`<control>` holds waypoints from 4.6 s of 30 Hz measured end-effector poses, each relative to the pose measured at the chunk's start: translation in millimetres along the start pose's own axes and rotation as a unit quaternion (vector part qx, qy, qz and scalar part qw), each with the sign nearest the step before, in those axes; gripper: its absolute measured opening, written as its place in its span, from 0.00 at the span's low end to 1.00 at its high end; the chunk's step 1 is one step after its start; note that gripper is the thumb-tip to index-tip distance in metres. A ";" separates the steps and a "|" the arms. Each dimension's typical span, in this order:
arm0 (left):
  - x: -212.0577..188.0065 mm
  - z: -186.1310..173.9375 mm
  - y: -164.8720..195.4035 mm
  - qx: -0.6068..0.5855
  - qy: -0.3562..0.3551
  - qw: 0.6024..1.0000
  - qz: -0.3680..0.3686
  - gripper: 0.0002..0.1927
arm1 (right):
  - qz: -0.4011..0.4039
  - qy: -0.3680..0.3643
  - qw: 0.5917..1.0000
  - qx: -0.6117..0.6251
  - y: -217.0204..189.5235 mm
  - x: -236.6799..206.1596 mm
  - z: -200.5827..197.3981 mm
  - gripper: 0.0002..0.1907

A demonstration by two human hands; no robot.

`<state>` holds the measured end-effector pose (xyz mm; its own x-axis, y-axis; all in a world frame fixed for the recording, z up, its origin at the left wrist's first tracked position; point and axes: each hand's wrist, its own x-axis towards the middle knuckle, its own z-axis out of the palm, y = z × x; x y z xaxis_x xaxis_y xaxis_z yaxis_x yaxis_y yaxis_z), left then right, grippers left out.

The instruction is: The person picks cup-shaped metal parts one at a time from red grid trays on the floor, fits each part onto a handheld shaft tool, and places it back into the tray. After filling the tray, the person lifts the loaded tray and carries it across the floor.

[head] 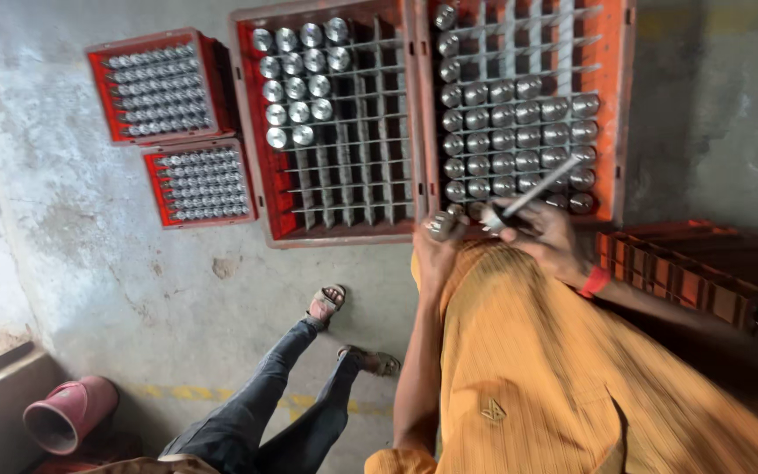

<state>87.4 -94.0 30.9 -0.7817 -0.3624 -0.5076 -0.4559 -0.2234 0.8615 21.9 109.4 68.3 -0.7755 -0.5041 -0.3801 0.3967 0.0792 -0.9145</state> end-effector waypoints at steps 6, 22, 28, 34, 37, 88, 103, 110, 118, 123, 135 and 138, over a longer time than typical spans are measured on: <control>-49.5 28.8 58.6 0.272 -0.095 0.956 0.049 0.24 | -0.031 -0.043 0.995 -0.081 -35.0 -14.3 -3.5 0.30; 66.1 94.2 34.1 0.386 -0.122 0.859 0.315 0.35 | -0.163 0.218 0.950 0.152 13.1 -24.7 -103.7 0.17; 154.4 153.2 42.0 0.484 -0.086 0.760 0.424 0.34 | -0.155 0.279 0.940 0.117 6.2 -39.6 -124.5 0.20; 152.2 146.6 43.7 0.389 -0.021 0.780 0.489 0.35 | -0.104 0.274 0.947 0.131 21.5 -52.1 -107.3 0.23; 133.7 91.9 48.2 0.238 -0.019 0.877 0.418 0.29 | -0.095 0.279 0.946 0.131 34.9 -58.1 -102.6 0.23; 19.1 -24.1 29.4 -0.156 -0.033 0.984 0.078 0.18 | -0.038 0.131 0.989 0.061 67.7 -57.6 -61.4 0.28; -61.1 42.8 100.2 -0.190 -0.153 0.969 -0.043 0.19 | -0.035 0.155 0.983 0.090 5.8 -46.9 -63.7 0.23; -49.1 84.8 51.2 0.295 -0.117 0.942 0.107 0.14 | -0.029 0.063 0.986 0.151 -19.2 -66.2 -56.6 0.29; -42.0 109.9 84.5 0.384 -0.132 0.903 0.142 0.11 | -0.132 0.109 0.983 0.063 -45.3 -67.6 -61.3 0.28; -47.1 123.3 80.1 0.335 -0.126 0.913 0.196 0.12 | -0.128 0.140 0.979 0.073 -41.1 -72.1 -66.4 0.27; -21.8 118.8 60.4 0.393 -0.254 0.864 0.186 0.23 | -0.088 0.114 0.988 0.058 11.1 -62.7 -90.8 0.27; 17.1 113.3 44.1 0.471 -0.236 0.828 0.193 0.29 | -0.069 0.257 0.960 0.088 14.7 -65.6 -115.0 0.26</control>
<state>5.7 -7.6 61.2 -0.9247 0.2004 -0.3237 -0.0896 0.7119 0.6966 22.1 242.5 63.8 -0.9489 -0.0046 -0.3155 0.3135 -0.1269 -0.9411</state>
